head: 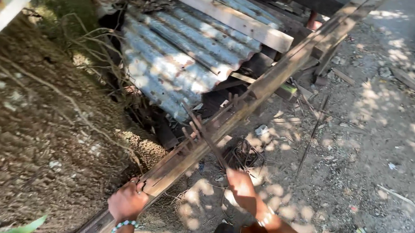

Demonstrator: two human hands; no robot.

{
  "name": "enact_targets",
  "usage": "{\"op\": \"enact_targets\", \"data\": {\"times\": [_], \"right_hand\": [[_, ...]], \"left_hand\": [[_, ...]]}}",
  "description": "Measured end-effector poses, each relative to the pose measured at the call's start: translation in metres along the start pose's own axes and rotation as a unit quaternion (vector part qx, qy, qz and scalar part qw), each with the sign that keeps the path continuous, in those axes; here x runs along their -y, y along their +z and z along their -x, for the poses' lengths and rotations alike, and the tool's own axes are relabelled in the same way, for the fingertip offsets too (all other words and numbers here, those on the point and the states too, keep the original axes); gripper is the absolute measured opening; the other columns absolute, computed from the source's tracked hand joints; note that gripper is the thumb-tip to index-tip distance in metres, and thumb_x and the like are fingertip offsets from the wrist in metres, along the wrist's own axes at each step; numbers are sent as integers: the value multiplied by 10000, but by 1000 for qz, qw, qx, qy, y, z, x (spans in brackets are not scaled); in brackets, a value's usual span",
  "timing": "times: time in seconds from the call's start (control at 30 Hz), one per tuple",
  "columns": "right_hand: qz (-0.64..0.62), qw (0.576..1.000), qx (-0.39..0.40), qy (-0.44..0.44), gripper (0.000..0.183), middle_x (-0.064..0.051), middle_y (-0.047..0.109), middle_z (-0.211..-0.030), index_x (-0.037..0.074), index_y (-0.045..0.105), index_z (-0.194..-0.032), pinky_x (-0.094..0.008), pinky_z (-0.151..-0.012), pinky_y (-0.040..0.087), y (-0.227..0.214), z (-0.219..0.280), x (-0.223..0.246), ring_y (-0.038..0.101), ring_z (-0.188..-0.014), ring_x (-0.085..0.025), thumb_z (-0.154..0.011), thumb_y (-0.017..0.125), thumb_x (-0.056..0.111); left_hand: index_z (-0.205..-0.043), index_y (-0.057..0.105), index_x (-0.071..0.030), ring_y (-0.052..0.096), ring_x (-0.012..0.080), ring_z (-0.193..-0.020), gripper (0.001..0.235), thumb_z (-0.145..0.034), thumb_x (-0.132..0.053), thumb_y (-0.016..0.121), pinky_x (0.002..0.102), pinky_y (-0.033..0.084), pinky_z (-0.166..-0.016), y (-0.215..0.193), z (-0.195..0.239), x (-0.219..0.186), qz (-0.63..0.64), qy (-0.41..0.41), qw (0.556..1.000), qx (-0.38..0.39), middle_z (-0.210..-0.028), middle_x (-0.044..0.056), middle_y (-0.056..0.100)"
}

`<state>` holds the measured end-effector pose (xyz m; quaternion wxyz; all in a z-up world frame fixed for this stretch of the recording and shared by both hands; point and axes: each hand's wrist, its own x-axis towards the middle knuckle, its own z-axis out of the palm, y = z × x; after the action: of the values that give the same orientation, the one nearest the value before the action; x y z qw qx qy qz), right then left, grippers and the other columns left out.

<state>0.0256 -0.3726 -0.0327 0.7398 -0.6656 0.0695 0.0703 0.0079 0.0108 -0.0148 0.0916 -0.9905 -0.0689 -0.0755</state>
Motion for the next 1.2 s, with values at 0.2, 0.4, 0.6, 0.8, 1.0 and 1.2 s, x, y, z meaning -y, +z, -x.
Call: {"op": "enact_targets", "data": {"times": [0.2,0.4,0.6,0.8,1.0,1.2], "right_hand": [[-137,989,-2,58,370,47,390,-610,151,475,-713,-305,-461,260,-95,98,-87,310,-519,-93,-1016,459,365],[190,978,31,-84,444,51,382,-565,163,381,-593,-363,-511,262,-56,65,17,348,-560,-102,-1004,468,308],[176,983,-7,42,429,-94,524,-725,103,545,-778,-371,-521,310,28,-60,50,483,-622,-229,-1075,376,361],[169,979,23,109,496,42,369,-561,163,435,-654,-307,-484,266,27,-15,99,319,-492,-114,-1073,384,422],[448,862,16,-236,452,16,471,-644,179,480,-766,-375,-514,368,-87,51,-106,440,-551,-173,-965,321,553],[414,897,-88,-130,456,0,475,-714,147,570,-749,-376,-512,343,-93,68,-99,453,-622,-175,-947,505,553]], "left_hand": [[-651,554,-220,388,63,-391,306,-884,-407,620,209,293,-368,5,-2,0,1,-36,999,33,-449,-83,448],[-1049,714,-250,638,111,-607,291,-892,-440,559,298,522,-613,-33,-9,-12,68,-106,985,115,-676,-60,683],[-1037,693,-195,736,235,-845,855,-854,-821,141,373,592,-779,-84,-11,-25,95,-126,967,202,-965,42,742],[-841,630,-202,634,182,-693,299,-803,-458,480,322,546,-618,-49,0,-15,99,-102,982,128,-794,-30,654],[-805,622,-204,384,66,-405,130,-727,-306,638,206,346,-338,-15,4,-4,91,-29,995,-3,-455,-102,437],[-839,721,-186,416,81,-376,173,-798,-292,590,248,353,-320,-21,3,-6,95,-7,994,-61,-469,-87,502]]}}
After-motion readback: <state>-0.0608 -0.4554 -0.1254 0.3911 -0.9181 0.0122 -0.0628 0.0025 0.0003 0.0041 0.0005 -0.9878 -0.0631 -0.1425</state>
